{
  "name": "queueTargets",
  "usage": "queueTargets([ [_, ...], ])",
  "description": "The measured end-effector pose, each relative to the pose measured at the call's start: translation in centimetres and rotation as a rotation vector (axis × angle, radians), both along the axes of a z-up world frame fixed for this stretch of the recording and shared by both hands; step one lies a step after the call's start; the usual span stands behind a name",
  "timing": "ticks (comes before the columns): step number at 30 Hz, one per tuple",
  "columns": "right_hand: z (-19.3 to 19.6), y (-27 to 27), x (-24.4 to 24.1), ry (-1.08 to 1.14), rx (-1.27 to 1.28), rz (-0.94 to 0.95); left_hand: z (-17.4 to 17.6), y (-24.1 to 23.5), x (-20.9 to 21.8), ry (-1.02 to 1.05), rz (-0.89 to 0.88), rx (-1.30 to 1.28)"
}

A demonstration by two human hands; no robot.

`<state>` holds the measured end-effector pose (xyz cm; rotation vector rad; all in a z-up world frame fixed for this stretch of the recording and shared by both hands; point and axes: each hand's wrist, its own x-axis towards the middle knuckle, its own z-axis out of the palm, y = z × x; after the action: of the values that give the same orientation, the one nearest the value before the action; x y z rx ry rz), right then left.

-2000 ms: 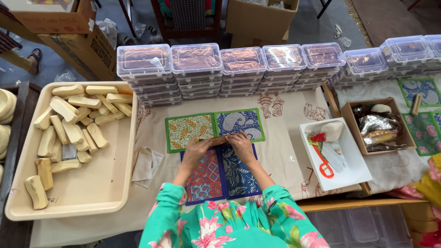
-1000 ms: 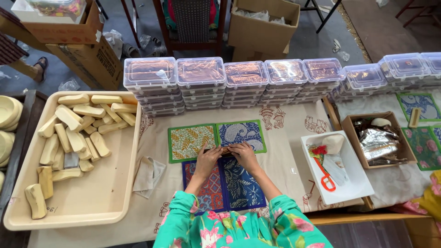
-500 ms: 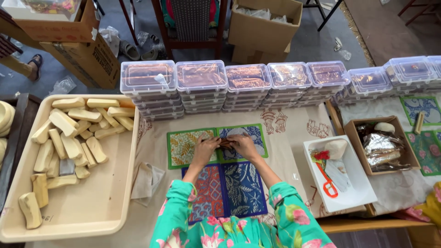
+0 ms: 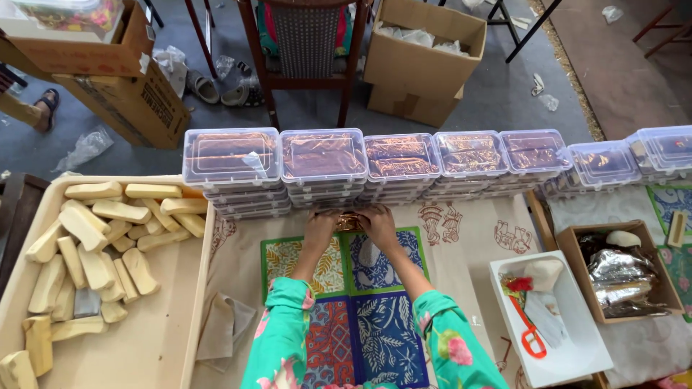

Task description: The person wipes a wooden block with a white cloth, then wraps it in a sheet of gold foil. They place the wrapped item on the table and repeat the process with a second wooden block.

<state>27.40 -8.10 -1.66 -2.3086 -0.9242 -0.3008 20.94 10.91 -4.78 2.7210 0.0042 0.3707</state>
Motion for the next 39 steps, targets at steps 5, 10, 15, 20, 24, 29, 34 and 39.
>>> queueTargets([
  [5, -0.9, 0.8, -0.9, -0.018, -0.013, -0.112, -1.8, 0.1, -0.2, -0.12, 0.034, 0.032],
  [10, -1.7, 0.2, -1.4, -0.19, -0.053, -0.136, -3.0, 0.3, -1.2, -0.127, 0.031, 0.269],
  [15, 2.0, -1.1, -2.6, -0.161, -0.113, 0.109, 0.0, 1.0, -3.3, -0.235, -0.126, 0.077],
  [20, -0.4, -1.4, -1.9, -0.219, -0.185, 0.052, -0.5, 1.6, -3.8, -0.176, -0.087, 0.372],
  [24, 0.1, -1.2, -1.4, -0.295, -0.227, 0.051, -1.1, 1.4, -3.3, -0.144, -0.067, 0.363],
  [29, -1.3, -1.1, -1.6, -0.327, -0.261, 0.002, -2.8, 0.9, -3.4, -0.149, -0.04, 0.344],
  [34, -2.1, -1.4, -2.0, -0.362, -0.312, -0.032, -0.7, 0.7, -4.4, 0.047, -0.034, 0.387],
  [39, -3.4, -2.8, -2.9, -0.262, -0.117, -0.11, -2.5, 0.1, -8.2, -0.13, 0.132, 0.209],
])
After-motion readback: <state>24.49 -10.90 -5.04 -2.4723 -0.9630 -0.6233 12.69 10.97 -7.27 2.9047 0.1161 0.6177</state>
